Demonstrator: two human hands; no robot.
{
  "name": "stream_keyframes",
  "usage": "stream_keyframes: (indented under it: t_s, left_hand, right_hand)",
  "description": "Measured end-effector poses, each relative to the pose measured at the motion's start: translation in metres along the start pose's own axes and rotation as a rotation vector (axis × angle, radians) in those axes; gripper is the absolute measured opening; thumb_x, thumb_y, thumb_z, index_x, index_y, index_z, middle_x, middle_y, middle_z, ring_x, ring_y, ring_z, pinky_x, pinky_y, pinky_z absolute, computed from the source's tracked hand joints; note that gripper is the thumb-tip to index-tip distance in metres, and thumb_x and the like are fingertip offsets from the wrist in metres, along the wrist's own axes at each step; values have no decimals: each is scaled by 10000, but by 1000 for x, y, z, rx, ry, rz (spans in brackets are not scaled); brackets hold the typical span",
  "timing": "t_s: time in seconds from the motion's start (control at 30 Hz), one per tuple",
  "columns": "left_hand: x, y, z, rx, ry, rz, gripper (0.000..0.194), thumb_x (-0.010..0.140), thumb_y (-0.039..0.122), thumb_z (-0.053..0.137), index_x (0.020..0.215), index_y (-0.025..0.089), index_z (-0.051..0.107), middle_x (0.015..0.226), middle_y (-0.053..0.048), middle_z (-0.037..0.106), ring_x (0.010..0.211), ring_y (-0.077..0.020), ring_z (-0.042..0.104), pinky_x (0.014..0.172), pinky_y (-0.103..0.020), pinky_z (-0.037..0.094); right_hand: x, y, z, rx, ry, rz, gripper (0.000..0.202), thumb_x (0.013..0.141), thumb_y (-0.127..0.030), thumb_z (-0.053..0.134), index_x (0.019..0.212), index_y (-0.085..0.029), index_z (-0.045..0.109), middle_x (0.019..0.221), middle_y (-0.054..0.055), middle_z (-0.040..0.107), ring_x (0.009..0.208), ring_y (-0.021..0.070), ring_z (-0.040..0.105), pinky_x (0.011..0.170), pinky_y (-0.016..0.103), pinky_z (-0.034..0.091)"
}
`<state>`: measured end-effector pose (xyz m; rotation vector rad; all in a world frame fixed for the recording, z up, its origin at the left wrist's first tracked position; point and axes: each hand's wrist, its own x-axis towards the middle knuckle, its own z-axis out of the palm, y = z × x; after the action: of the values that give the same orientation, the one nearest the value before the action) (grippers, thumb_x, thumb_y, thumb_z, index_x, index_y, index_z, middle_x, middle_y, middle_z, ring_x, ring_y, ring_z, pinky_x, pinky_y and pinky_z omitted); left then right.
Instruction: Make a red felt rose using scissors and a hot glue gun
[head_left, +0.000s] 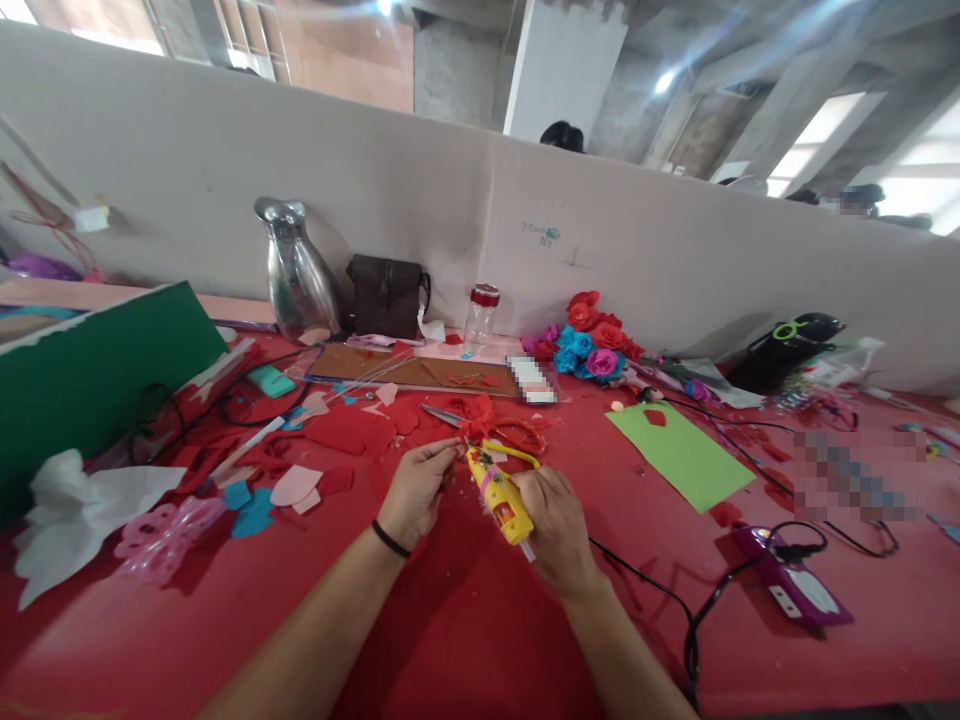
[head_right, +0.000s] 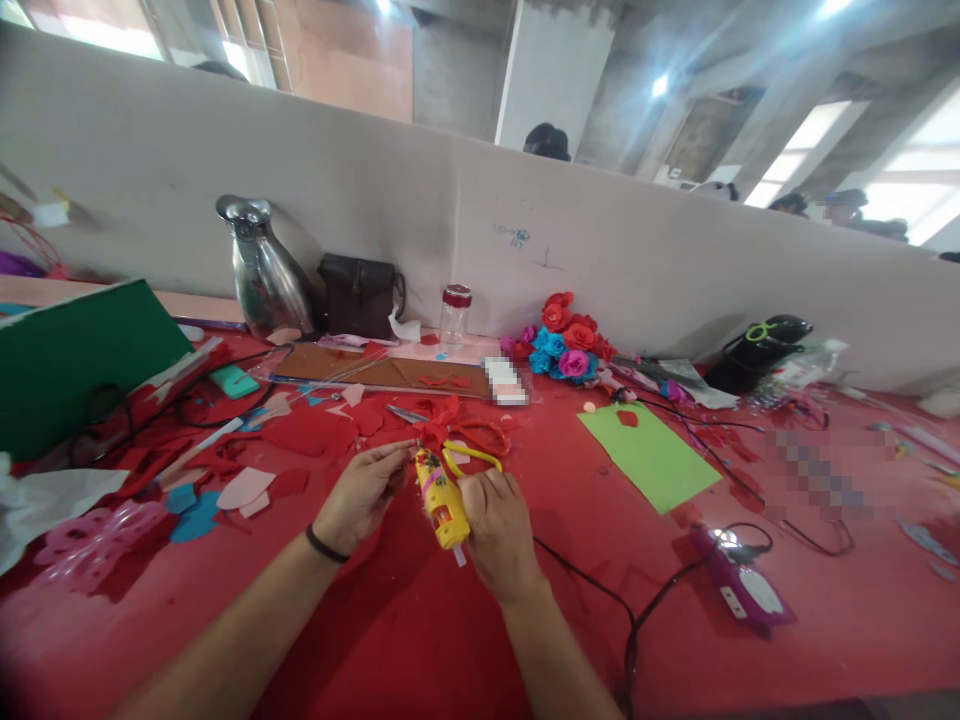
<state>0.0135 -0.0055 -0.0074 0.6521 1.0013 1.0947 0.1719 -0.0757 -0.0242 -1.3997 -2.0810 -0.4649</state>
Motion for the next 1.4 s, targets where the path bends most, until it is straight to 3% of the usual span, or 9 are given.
stream_keyframes:
  t_s: [0.4, 0.73, 1.07, 1.17, 1.27, 1.4]
  left_hand:
    - [-2, 4, -1, -25, -9, -37, 123, 525, 182, 713, 622, 119, 670, 539, 18, 574, 387, -15, 323, 401, -183, 169]
    - [0, 3, -1, -58, 17, -41, 182, 504, 184, 738, 654, 110, 664, 540, 20, 588, 389, -15, 353, 394, -166, 212]
    - [4, 1, -6, -80, -36, -40, 172, 530, 177, 757, 660, 126, 655, 529, 42, 561, 394, -20, 356, 390, -167, 214]
    - [7, 0, -7, -119, -71, 64, 216, 521, 188, 786, 695, 147, 666, 556, 46, 580, 452, -39, 434, 455, -167, 314]
    - [8, 0, -6, -192, -179, 219, 232, 509, 201, 813, 696, 164, 681, 633, 29, 637, 580, -71, 530, 606, -191, 412]
    - [5, -1, -5, -229, -293, 299, 264, 462, 193, 847, 675, 181, 691, 640, 24, 664, 667, -116, 584, 682, -229, 434]
  right_hand:
    - [-1, 6, 1, -51, -18, 5, 58, 866, -151, 506, 847, -205, 499, 733, 33, 572, 690, 199, 488, 629, 335, 368]
    - [-3, 5, 1, -10, 2, 9, 56, 872, -156, 501, 842, -204, 500, 724, 33, 574, 689, 202, 485, 634, 334, 375]
    - [-5, 11, -4, -43, -36, 4, 24, 868, -171, 492, 866, -190, 508, 752, 50, 609, 702, 209, 508, 647, 326, 368]
    - [-11, 28, -13, -59, -159, 94, 56, 854, -167, 497, 904, -184, 515, 769, 45, 617, 707, 198, 543, 633, 301, 365]
    - [-22, 57, -21, -190, -394, 336, 133, 823, -92, 484, 921, -171, 528, 831, 59, 627, 715, 191, 575, 609, 282, 348]
    - [-36, 95, -30, -392, -579, 502, 217, 788, -54, 462, 957, -133, 572, 978, 142, 620, 900, 257, 575, 698, 317, 375]
